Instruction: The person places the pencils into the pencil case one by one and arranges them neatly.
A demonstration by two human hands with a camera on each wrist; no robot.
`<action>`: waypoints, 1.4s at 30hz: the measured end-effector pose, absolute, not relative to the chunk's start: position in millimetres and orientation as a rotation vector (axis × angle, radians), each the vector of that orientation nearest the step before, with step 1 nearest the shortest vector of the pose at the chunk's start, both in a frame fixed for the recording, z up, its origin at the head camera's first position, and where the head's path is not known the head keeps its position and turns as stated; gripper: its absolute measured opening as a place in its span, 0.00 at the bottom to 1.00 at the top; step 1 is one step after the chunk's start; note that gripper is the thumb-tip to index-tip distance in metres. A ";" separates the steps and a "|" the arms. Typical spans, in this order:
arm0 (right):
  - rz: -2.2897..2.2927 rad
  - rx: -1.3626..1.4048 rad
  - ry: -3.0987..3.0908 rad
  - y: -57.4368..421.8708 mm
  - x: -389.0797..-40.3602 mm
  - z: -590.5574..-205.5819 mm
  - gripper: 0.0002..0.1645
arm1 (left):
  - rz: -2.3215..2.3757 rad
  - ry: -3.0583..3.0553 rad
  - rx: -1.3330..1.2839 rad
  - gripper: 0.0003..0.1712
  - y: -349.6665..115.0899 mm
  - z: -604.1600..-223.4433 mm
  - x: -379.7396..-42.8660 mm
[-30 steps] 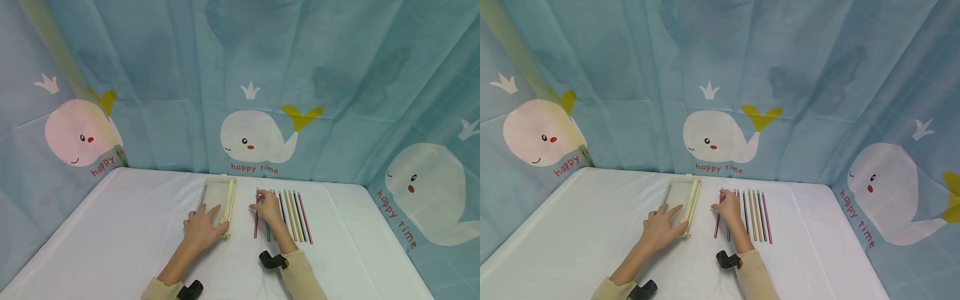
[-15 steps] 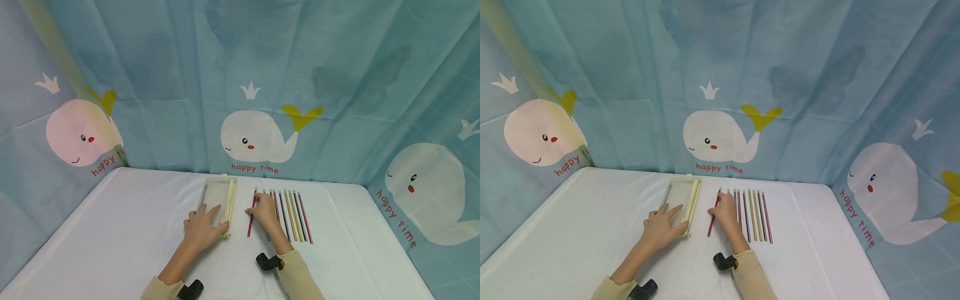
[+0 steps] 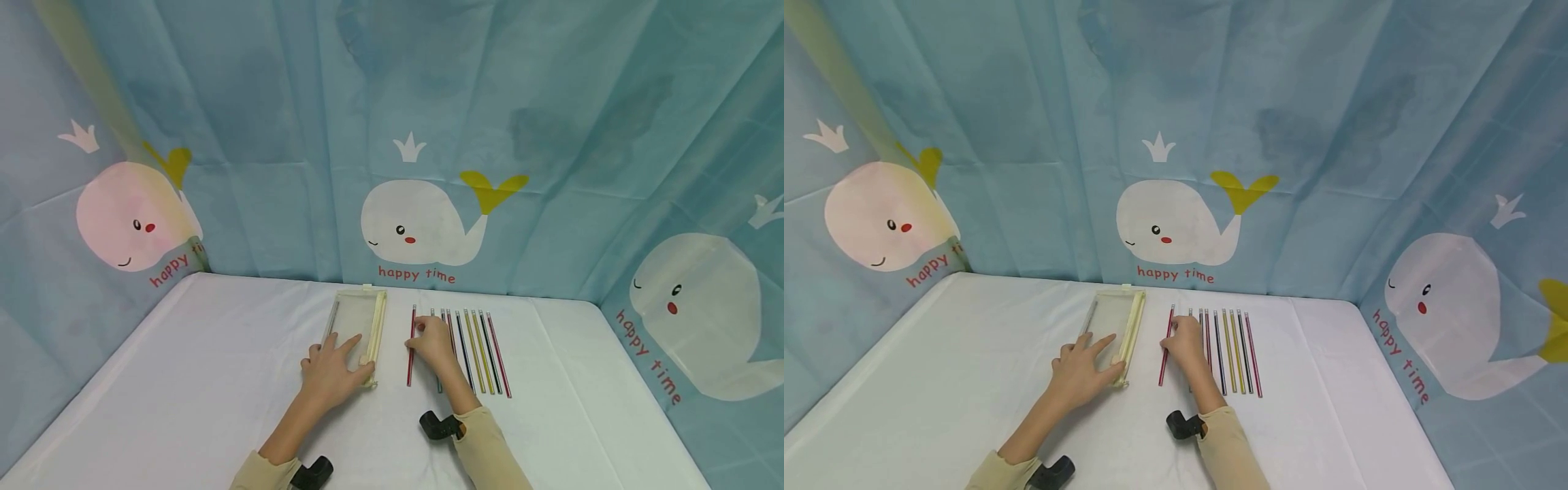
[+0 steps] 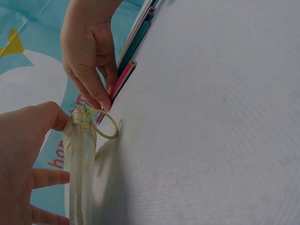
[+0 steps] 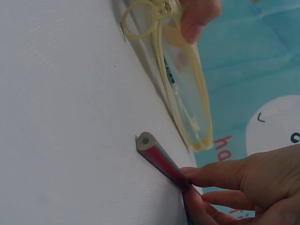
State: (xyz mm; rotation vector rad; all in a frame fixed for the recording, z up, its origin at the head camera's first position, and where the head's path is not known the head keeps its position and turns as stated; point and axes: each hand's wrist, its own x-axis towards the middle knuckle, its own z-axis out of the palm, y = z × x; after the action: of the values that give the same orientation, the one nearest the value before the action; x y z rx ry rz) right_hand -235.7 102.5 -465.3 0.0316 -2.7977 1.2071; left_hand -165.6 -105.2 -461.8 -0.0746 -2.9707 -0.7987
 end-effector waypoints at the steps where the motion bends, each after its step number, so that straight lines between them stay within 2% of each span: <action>1: 1.210 0.024 -2.800 102.4 -235.6 -464.9 0.29 | -0.799 -2.972 -0.074 0.39 -105.1 -461.9 -165.7; 12: 1.282 -0.059 -2.804 101.7 -233.8 -459.1 0.28 | -0.804 -2.977 -0.066 0.40 -105.3 -462.5 -166.5; 21: 1.361 -0.004 -2.761 105.8 -236.2 -458.6 0.24 | -0.804 -2.984 -0.067 0.40 -105.8 -462.5 -166.8; 42: 1.649 -0.037 -2.706 111.9 -236.4 -453.1 0.27 | -0.817 -2.970 -0.079 0.39 -106.2 -463.1 -165.8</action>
State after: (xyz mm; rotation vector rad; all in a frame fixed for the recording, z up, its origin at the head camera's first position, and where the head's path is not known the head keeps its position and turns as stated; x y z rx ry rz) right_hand -236.4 111.9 -453.1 -0.0367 -2.7059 1.6491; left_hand -165.8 -106.2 -463.1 -0.0789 -2.9697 -0.8166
